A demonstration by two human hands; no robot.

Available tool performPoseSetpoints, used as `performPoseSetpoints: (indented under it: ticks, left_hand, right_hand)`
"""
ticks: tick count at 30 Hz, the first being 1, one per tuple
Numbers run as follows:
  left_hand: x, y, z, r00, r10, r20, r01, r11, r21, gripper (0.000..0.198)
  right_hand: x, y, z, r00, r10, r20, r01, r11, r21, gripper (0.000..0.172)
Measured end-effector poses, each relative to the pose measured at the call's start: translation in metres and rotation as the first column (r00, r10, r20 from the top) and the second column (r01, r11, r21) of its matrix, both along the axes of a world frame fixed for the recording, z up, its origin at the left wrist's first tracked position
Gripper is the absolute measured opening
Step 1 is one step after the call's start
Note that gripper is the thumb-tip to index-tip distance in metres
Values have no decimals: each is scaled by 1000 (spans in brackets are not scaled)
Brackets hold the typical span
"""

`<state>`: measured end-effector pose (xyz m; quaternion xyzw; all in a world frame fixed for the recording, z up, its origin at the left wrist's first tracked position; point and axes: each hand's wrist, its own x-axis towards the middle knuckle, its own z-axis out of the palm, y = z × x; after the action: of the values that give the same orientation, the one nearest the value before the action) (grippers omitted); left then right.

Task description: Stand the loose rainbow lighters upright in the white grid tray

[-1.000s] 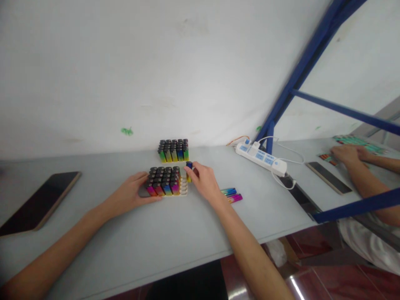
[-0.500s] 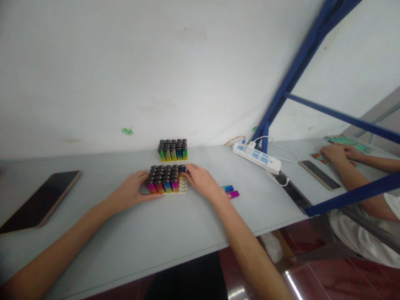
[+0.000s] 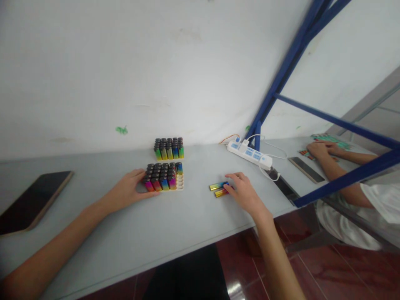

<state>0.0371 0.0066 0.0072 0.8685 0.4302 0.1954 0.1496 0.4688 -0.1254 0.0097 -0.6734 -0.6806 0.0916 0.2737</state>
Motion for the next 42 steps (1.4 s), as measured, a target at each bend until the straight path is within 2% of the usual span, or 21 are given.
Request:
performPoseSetpoints:
  ticks: [2, 7, 11, 14, 20, 22, 24, 26, 30, 33, 35, 38, 42]
  left_hand:
    - [0, 0, 0, 1000, -1, -3, 1, 1000, 0, 59]
    - [1, 1, 1, 1000, -7, 16, 7, 1000, 1, 59]
    - [1, 1, 1, 1000, -4, 27, 4, 1000, -6, 59]
    - [2, 1, 2, 1000, -8, 29, 8, 1000, -9, 59]
    - [0, 1, -1, 1000, -2, 20, 2, 1000, 12, 59]
    - [0, 2, -2, 1000, -3, 14, 3, 1000, 18, 60]
    - [0, 2, -3, 1000, -10, 8, 10, 1000, 18, 60]
    - [0, 2, -3, 1000, -17, 6, 17, 1000, 13, 60]
    - [1, 1, -2, 1000, -16, 14, 16, 1000, 6, 60]
    - [1, 0, -1, 1000, -15, 14, 15, 1000, -6, 59]
    - [0, -1, -1, 1000, -9, 15, 9, 1000, -12, 59]
    - [0, -2, -1, 1000, -4, 13, 4, 1000, -12, 59]
    - [-1, -2, -2, 1000, 3, 7, -3, 1000, -2, 59]
  right_hand:
    - [2, -8, -1, 999, 32, -33, -33, 999, -41, 40]
    - [0, -22, -8, 991, -48, -125, 40, 997, -64, 61]
    - [-5, -34, -11, 985, -51, -164, 45, 998, -41, 51]
    - [-7, -40, -9, 989, 15, -148, -22, 999, -44, 38]
    - [-7, -39, 3, 980, 131, -148, -146, 985, -93, 25]
    - [-7, -36, 4, 971, 145, -192, -166, 982, -94, 23]
    - [-9, -30, 2, 945, 115, -308, -140, 988, -60, 29]
    - [-13, -21, -1, 865, 72, -497, -87, 996, -6, 38]
    - [-34, 13, 6, 561, 58, -825, 10, 997, 76, 47]
    - [-61, 50, 25, 360, 112, -926, -88, 992, 86, 49]
    - [-82, 73, 36, 319, 133, -938, -182, 980, 77, 52]
    - [-113, 99, 38, 402, 116, -908, -264, 964, 6, 57]
    - [-139, 108, 16, 607, 89, -790, -131, 991, 11, 67]
